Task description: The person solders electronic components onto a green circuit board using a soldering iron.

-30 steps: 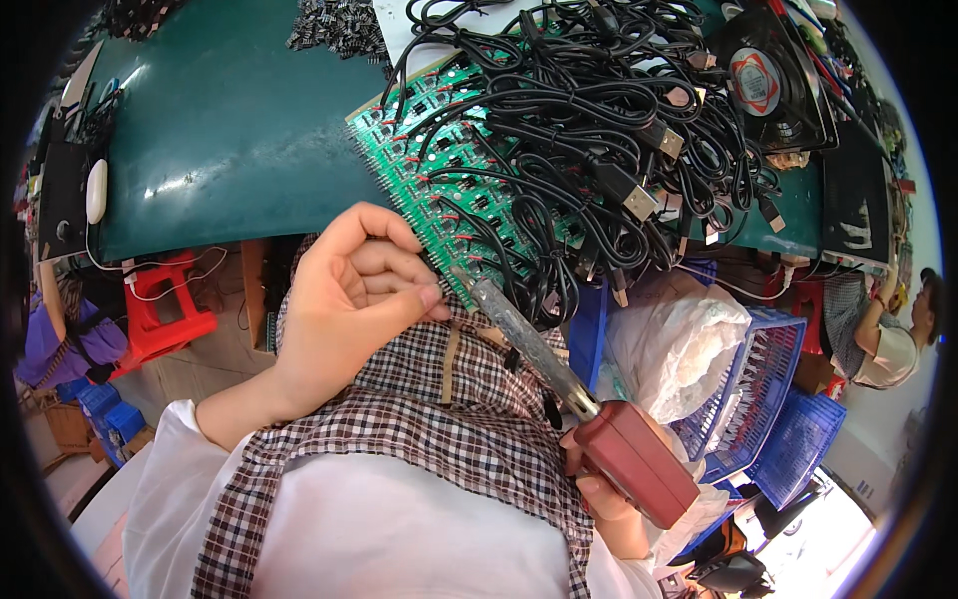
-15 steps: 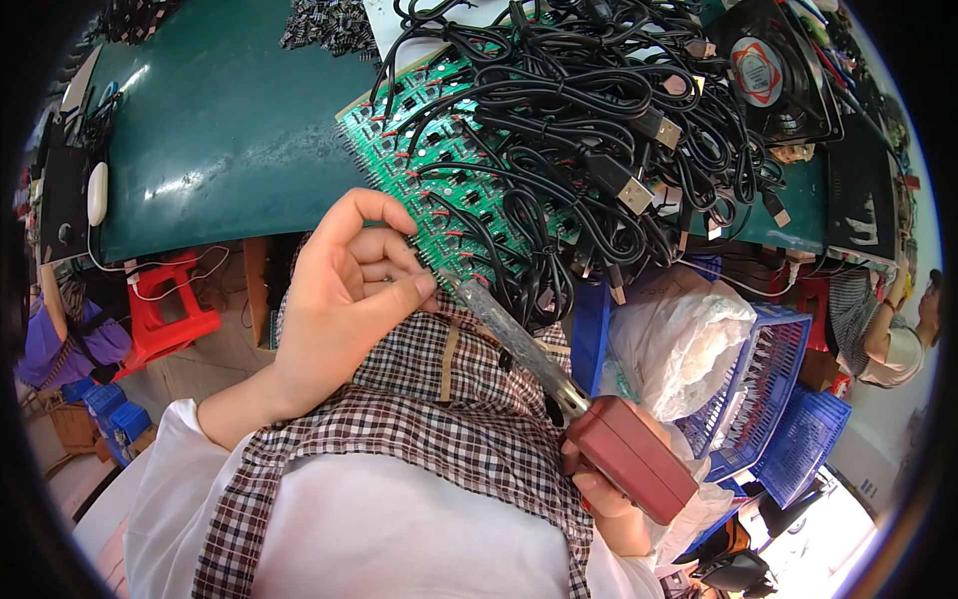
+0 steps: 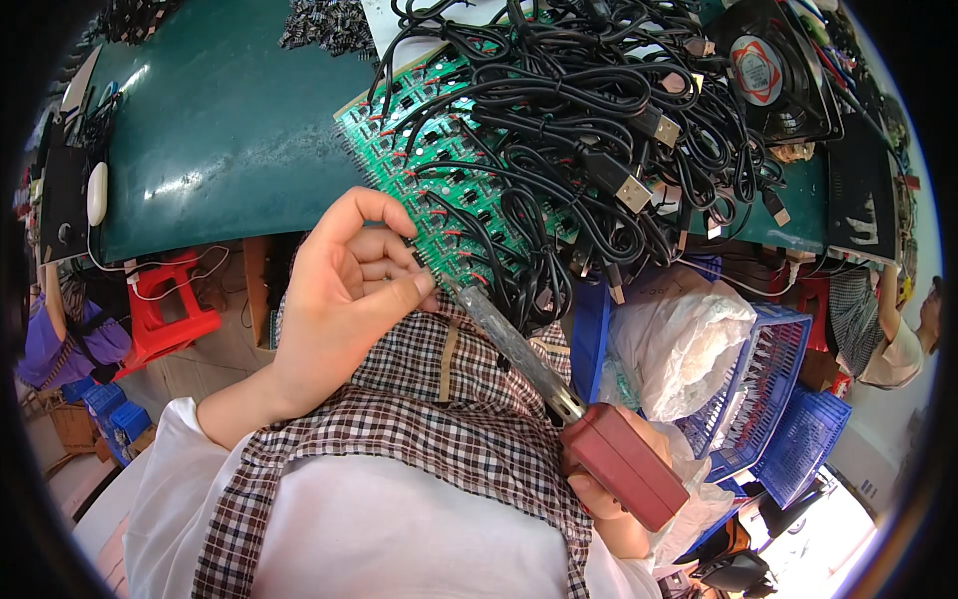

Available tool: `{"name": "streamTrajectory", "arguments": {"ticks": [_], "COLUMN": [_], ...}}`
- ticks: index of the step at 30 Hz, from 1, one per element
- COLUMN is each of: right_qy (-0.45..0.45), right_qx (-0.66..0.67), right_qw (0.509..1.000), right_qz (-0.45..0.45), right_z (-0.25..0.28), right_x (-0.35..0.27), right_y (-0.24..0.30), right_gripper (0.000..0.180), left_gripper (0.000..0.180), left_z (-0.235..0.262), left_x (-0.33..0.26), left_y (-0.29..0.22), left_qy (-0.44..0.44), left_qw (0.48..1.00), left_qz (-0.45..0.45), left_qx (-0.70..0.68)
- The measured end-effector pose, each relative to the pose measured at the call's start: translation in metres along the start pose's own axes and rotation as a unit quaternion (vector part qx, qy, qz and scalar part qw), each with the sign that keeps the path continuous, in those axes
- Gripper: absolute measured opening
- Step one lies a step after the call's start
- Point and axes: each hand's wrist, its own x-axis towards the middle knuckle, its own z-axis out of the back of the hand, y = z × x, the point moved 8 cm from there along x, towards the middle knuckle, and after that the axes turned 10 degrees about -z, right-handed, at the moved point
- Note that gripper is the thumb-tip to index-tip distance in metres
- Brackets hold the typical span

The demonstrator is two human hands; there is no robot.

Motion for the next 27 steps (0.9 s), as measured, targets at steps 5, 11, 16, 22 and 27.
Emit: {"name": "streamTrajectory", "arguments": {"ticks": [5, 11, 16, 22, 27], "right_qy": [-0.012, 0.024, 0.030, -0.026, 0.033], "right_qx": [-0.117, 0.071, 0.065, 0.012, -0.026], "right_qw": [0.990, 0.997, 0.997, 0.998, 0.999], "right_qz": [0.071, -0.018, -0.021, 0.049, 0.030], "right_z": [0.004, -0.009, -0.010, 0.004, -0.001], "right_x": [-0.004, 0.015, 0.013, 0.005, 0.010], "right_y": [0.010, 0.019, 0.022, 0.007, 0.020], "right_gripper": [0.056, 0.048, 0.047, 0.048, 0.047], "left_gripper": [0.027, 0.028, 0.029, 0.029, 0.029], "left_z": [0.001, -0.001, -0.001, -0.001, -0.002], "left_x": [-0.001, -0.003, 0.000, -0.001, -0.003], "left_y": [-0.002, 0.000, 0.000, 0.000, -0.001], "left_qy": [-0.001, -0.005, 0.010, 0.010, 0.011], "left_qw": [1.000, 1.000, 1.000, 1.000, 1.000], "left_qz": [-0.005, 0.002, 0.004, 0.003, 0.003], "left_qx": [0.002, 0.014, 0.005, 0.012, 0.012]}}
